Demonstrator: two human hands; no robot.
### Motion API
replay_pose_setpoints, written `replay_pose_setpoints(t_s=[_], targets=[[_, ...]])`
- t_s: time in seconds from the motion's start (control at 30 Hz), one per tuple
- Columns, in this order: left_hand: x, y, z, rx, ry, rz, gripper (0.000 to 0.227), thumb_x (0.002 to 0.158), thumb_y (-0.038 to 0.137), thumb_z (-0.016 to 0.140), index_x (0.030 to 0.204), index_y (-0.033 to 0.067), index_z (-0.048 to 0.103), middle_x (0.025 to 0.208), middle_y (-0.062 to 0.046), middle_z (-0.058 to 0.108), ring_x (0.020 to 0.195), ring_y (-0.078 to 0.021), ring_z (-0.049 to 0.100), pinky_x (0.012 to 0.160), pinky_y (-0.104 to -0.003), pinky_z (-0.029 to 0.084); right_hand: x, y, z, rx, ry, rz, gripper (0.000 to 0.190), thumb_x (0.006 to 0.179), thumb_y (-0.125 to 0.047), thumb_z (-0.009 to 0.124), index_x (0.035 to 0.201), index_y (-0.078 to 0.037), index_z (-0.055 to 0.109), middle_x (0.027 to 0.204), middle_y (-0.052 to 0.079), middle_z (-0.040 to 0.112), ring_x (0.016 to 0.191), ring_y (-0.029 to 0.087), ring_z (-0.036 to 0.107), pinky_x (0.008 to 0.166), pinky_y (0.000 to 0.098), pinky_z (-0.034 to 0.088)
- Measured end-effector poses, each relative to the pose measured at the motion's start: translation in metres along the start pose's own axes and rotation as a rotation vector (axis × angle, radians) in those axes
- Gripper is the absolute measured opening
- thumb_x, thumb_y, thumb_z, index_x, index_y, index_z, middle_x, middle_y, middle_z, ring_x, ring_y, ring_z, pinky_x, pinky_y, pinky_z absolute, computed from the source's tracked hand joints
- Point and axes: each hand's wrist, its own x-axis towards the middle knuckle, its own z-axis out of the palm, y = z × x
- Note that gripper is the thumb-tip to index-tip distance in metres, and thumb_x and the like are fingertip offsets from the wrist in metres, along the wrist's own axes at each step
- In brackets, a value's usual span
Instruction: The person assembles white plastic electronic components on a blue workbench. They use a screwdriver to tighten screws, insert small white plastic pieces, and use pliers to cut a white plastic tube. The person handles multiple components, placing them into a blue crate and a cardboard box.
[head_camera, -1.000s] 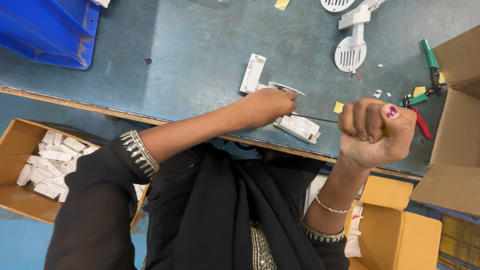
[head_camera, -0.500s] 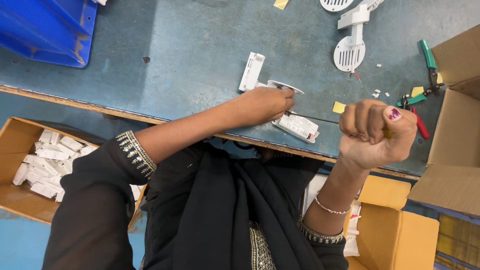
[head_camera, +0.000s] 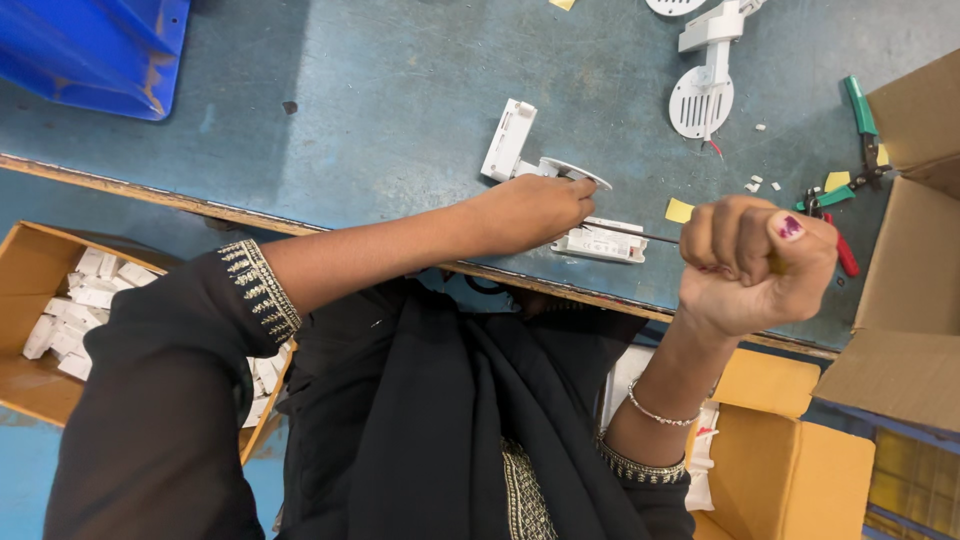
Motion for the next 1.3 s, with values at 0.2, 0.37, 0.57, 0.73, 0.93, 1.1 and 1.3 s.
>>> replay_pose_setpoints(t_s=[0.2,0.37,0.57,0.73,0.93,1.1,1.3], targets=[[-0.002,0.003,0.000,-0.074,0.002,-0.071,0.012,0.087,0.003,0.061,0.097,-0.0034,0.060,0.106,-0.017,0.060,0.090,-0.0359,0.068,0.075,-0.046,0.056,-0.002,0.000,0.004,0.013,-0.025,-0.027,0.048,0.099,-0.019,0.043,0.060,-0.013,0.017,0.047,0.000,0.018,0.040,0.009,0.013,0.038,0.0266,0.012],[-0.003,0.005,0.003,-0.108,0.010,-0.117,0.011,0.091,0.006,0.060,0.098,-0.0030,0.060,0.107,-0.017,0.060,0.090,-0.0359,0.068,0.076,-0.046,0.055,-0.002,-0.002,0.006,-0.003,-0.041,-0.026,0.047,0.099,-0.018,0.043,0.060,-0.012,0.016,0.048,-0.001,0.017,0.040,0.009,0.013,0.038,0.0265,0.012],[-0.002,0.005,0.002,-0.049,0.029,-0.083,0.012,0.090,0.006,0.062,0.097,-0.0028,0.061,0.105,-0.016,0.061,0.088,-0.0346,0.068,0.074,-0.046,0.056,0.001,0.000,0.006,-0.002,-0.039,-0.019,0.046,0.098,-0.016,0.043,0.060,-0.012,0.016,0.048,-0.001,0.017,0.040,0.009,0.012,0.038,0.0268,0.013],[-0.001,0.007,0.001,0.138,0.029,-0.020,0.012,0.082,0.003,0.064,0.093,-0.0033,0.063,0.103,-0.015,0.063,0.089,-0.0306,0.070,0.067,-0.042,0.058,0.003,-0.002,0.008,-0.016,-0.070,-0.016,0.046,0.096,-0.016,0.043,0.058,-0.011,0.018,0.046,0.000,0.018,0.040,0.009,0.013,0.039,0.0272,0.013],[0.008,0.010,0.011,0.202,0.016,-0.001,0.010,0.082,0.004,0.064,0.090,-0.0019,0.063,0.102,-0.016,0.063,0.087,-0.0305,0.070,0.065,-0.042,0.058,0.001,0.001,0.004,-0.002,-0.082,-0.023,0.046,0.096,-0.016,0.044,0.058,-0.010,0.018,0.046,0.000,0.019,0.039,0.009,0.014,0.039,0.0277,0.012],[0.003,0.011,0.010,0.123,0.000,-0.060,0.014,0.087,0.004,0.061,0.099,-0.0020,0.060,0.105,-0.015,0.062,0.088,-0.0313,0.069,0.067,-0.042,0.057,-0.002,0.002,-0.007,0.018,-0.049,-0.006,0.049,0.098,-0.020,0.043,0.056,-0.011,0.018,0.045,0.001,0.019,0.039,0.010,0.014,0.038,0.0279,0.012],[-0.011,0.015,0.008,-0.047,0.112,-0.101,0.016,0.097,0.015,0.061,0.103,0.0012,0.055,0.105,-0.012,0.057,0.094,-0.0311,0.066,0.071,-0.042,0.055,-0.001,-0.025,-0.032,0.117,0.074,0.000,0.054,0.100,-0.030,0.041,0.055,-0.011,0.019,0.046,0.001,0.020,0.039,0.011,0.013,0.037,0.0257,0.013]])
